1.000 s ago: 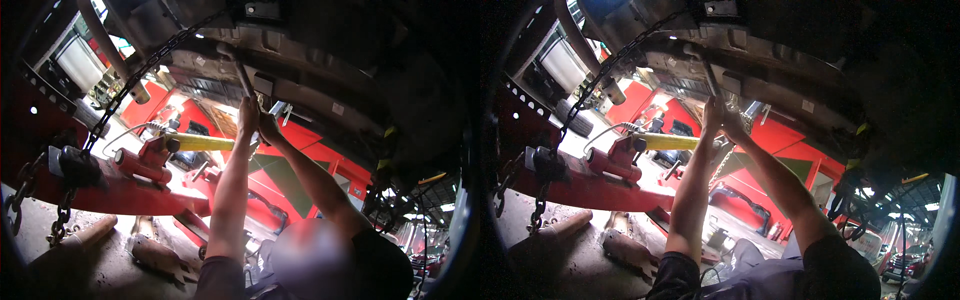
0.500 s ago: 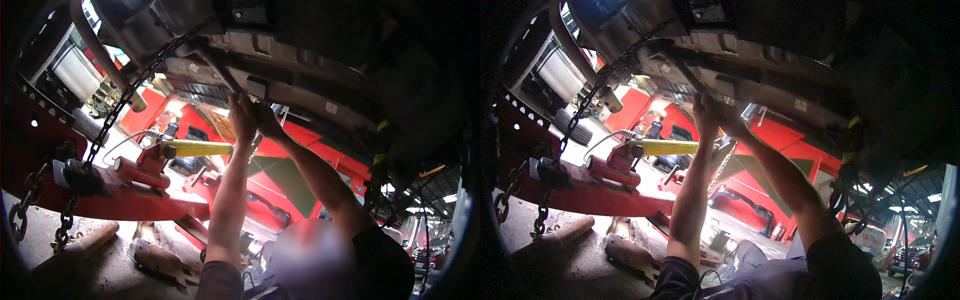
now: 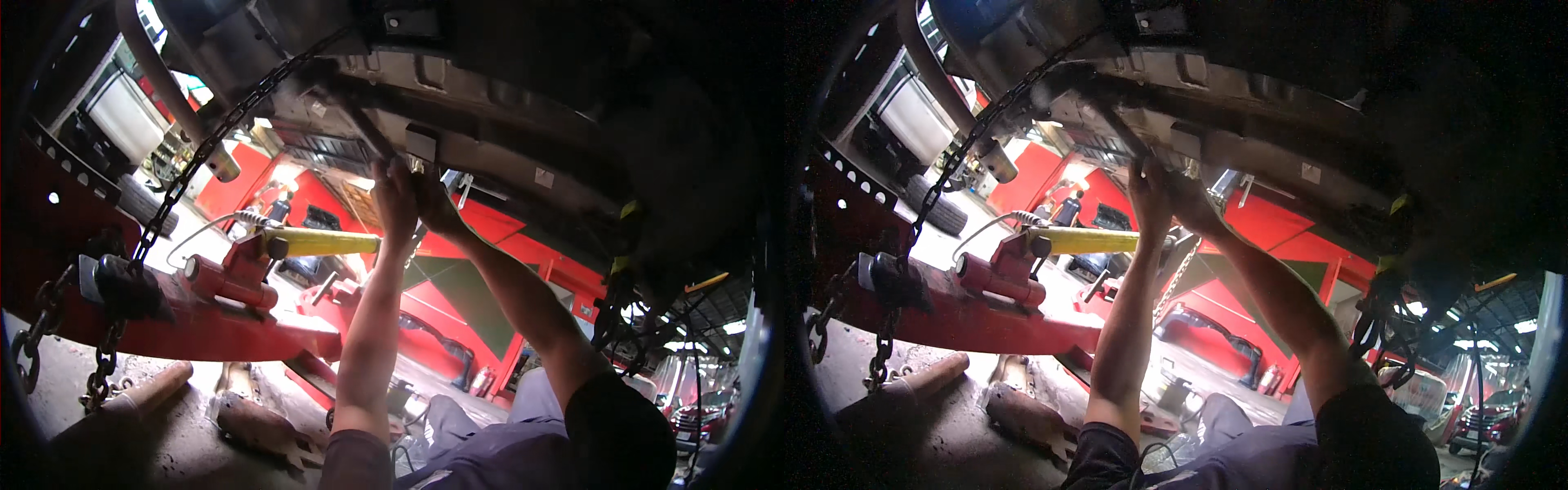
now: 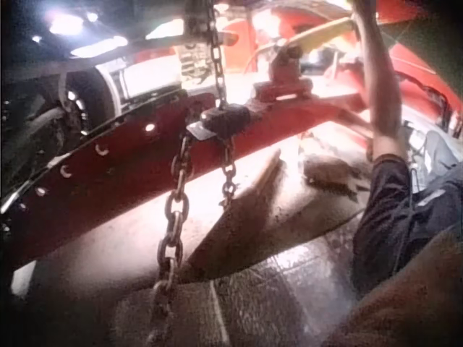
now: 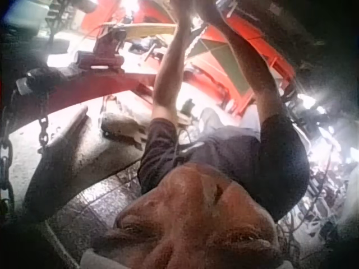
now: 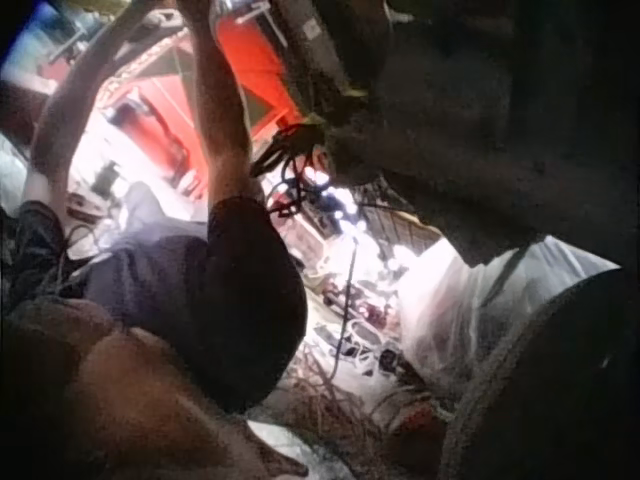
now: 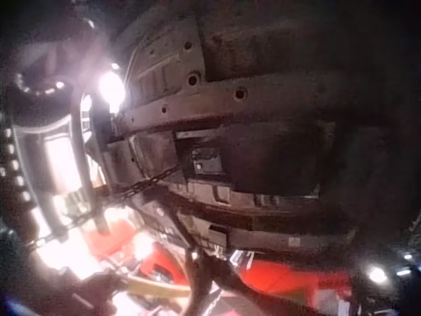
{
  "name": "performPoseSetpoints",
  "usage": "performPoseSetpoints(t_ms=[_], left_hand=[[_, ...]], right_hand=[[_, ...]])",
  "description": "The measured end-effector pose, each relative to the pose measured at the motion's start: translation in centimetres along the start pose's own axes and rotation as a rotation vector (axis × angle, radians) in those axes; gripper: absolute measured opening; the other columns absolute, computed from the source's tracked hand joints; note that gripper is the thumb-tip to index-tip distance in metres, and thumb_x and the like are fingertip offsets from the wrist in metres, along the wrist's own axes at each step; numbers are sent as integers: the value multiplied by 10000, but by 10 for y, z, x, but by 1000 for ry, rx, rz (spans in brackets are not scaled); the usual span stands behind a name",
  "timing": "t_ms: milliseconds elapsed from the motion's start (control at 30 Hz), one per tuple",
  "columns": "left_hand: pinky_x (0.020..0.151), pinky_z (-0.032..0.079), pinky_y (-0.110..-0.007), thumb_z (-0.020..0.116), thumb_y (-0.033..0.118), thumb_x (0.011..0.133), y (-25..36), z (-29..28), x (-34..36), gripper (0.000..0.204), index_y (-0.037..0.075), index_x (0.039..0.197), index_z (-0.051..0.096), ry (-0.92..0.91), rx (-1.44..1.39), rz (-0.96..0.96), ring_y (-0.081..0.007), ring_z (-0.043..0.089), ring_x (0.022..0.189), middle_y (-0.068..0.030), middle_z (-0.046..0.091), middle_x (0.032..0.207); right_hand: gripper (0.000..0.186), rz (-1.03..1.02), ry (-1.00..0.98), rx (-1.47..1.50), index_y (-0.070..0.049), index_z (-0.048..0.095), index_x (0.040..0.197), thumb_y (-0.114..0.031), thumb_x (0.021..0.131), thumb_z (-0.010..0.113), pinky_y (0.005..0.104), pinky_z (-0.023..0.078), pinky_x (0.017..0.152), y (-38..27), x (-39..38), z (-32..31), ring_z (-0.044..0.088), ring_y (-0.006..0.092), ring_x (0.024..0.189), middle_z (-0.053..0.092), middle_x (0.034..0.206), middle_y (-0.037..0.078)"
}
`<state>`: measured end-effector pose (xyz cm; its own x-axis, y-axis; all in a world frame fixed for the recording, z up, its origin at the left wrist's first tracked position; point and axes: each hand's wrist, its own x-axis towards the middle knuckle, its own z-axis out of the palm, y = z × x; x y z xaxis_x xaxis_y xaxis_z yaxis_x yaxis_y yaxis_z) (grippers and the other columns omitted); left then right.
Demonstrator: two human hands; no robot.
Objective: The person uses a hammer to strike a metal shield on the floor and then works underneath a vehicle using a large metal lever to straighten parts of the frame.
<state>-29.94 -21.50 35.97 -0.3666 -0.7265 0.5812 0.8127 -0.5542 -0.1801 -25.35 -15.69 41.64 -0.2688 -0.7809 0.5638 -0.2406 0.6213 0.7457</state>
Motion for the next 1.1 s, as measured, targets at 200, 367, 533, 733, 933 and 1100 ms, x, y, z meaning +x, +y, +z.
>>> performPoseSetpoints(t_ms=[200,367,533,733,933,1100], left_hand=[[708,446,-519,425,482,935,-39,-4,28,522,-7,1023,583,-271,367,-228,-462,609,867,-286,631,881],[648,439,-436,427,267,1001,-27,-1,-16,281,-5,1005,498,-39,72,-72,-340,574,709,-218,579,772],[688,441,-439,416,286,1001,-7,17,-2,295,5,1028,502,94,-112,18,-381,585,760,-247,589,838],[761,446,-551,426,446,950,-82,5,61,499,-31,1015,559,-310,486,-126,-478,610,910,-296,642,906],[670,437,-471,452,356,976,-56,5,3,400,-38,959,526,-65,88,-101,-390,572,716,-246,591,777],[667,425,-425,450,318,992,-32,6,-15,351,-30,973,497,-45,-40,-78,-307,545,722,-207,567,789]], right_hand=[[443,561,-90,465,-38,531,660,-347,966,449,344,352,298,10,-18,26,484,167,335,477,442,82],[406,-54,50,185,-6,643,1004,-371,959,471,433,492,653,19,-31,16,662,293,767,665,836,165],[334,-140,-1,-23,-29,585,1176,-265,956,499,402,505,708,21,-7,-6,660,281,813,670,907,159],[250,278,21,455,-18,575,857,-242,942,504,318,381,401,41,1,42,502,152,439,537,614,56],[320,248,-102,309,5,573,879,-281,965,458,310,394,337,39,-26,25,511,142,365,541,524,52],[188,-89,-87,164,-8,612,947,-6,786,515,419,475,786,69,-32,19,586,335,871,611,910,179]])
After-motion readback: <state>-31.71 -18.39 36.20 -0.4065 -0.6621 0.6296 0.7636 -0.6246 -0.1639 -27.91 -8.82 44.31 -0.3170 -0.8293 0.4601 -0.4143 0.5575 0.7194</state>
